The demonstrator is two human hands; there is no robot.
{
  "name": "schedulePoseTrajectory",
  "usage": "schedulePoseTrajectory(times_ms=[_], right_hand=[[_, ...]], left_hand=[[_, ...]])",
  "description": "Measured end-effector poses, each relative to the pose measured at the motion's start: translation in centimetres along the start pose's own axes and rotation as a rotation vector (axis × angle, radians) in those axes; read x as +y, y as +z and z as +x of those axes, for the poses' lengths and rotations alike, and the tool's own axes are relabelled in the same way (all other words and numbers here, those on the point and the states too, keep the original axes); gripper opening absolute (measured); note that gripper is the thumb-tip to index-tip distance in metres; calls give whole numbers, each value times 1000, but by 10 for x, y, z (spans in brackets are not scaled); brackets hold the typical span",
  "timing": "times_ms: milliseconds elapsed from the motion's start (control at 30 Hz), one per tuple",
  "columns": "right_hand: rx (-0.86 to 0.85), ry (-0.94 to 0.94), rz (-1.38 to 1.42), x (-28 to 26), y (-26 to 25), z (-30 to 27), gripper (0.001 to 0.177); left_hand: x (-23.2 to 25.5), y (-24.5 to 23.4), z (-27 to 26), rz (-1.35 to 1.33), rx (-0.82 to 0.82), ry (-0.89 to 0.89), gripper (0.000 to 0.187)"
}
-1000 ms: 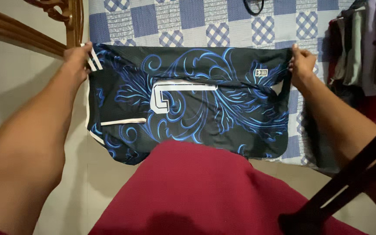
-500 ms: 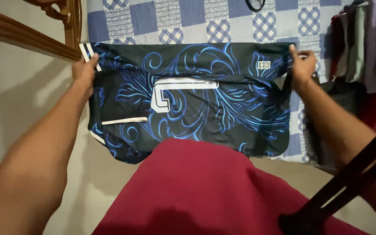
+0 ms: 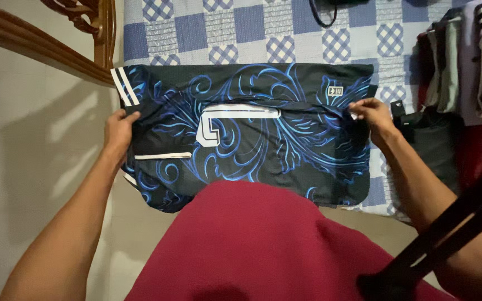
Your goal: The person folds several garments on a bed, including a black jacket, black trousers, and a patterned jersey. Each item is laid flat, folded neatly, and stacked on the bed.
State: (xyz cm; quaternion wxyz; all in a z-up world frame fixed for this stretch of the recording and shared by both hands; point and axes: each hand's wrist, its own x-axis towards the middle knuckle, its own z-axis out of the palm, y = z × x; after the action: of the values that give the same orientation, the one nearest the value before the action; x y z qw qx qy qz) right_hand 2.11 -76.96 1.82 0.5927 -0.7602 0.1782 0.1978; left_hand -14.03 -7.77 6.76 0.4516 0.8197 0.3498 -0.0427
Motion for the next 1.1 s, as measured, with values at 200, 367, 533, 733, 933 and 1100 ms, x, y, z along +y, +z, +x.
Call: schedulePoseTrajectory(times_ms=[200, 367, 533, 733, 933, 1100], right_hand=[[73, -421, -592, -14, 39, -43, 37], [52, -505, -850, -42, 37, -51, 35], [-58, -687, -1125, -67, 31, -48, 22], [-77, -484, -1180, -79, 33, -23, 23], [-225, -344, -904, -108, 3, 36, 14], [-202, -197, -789, -160, -7, 99, 16]], left_hand=[[-25, 3, 11, -185, 79, -55, 33], [-41, 16, 24, -187, 121, -89, 36], [-25, 15, 27, -112, 145, -81, 35], [-8, 0, 15, -267, -29, -232, 40], [31, 2, 58, -793, -284, -342, 21], [96, -11, 128, -879, -272, -336, 16]])
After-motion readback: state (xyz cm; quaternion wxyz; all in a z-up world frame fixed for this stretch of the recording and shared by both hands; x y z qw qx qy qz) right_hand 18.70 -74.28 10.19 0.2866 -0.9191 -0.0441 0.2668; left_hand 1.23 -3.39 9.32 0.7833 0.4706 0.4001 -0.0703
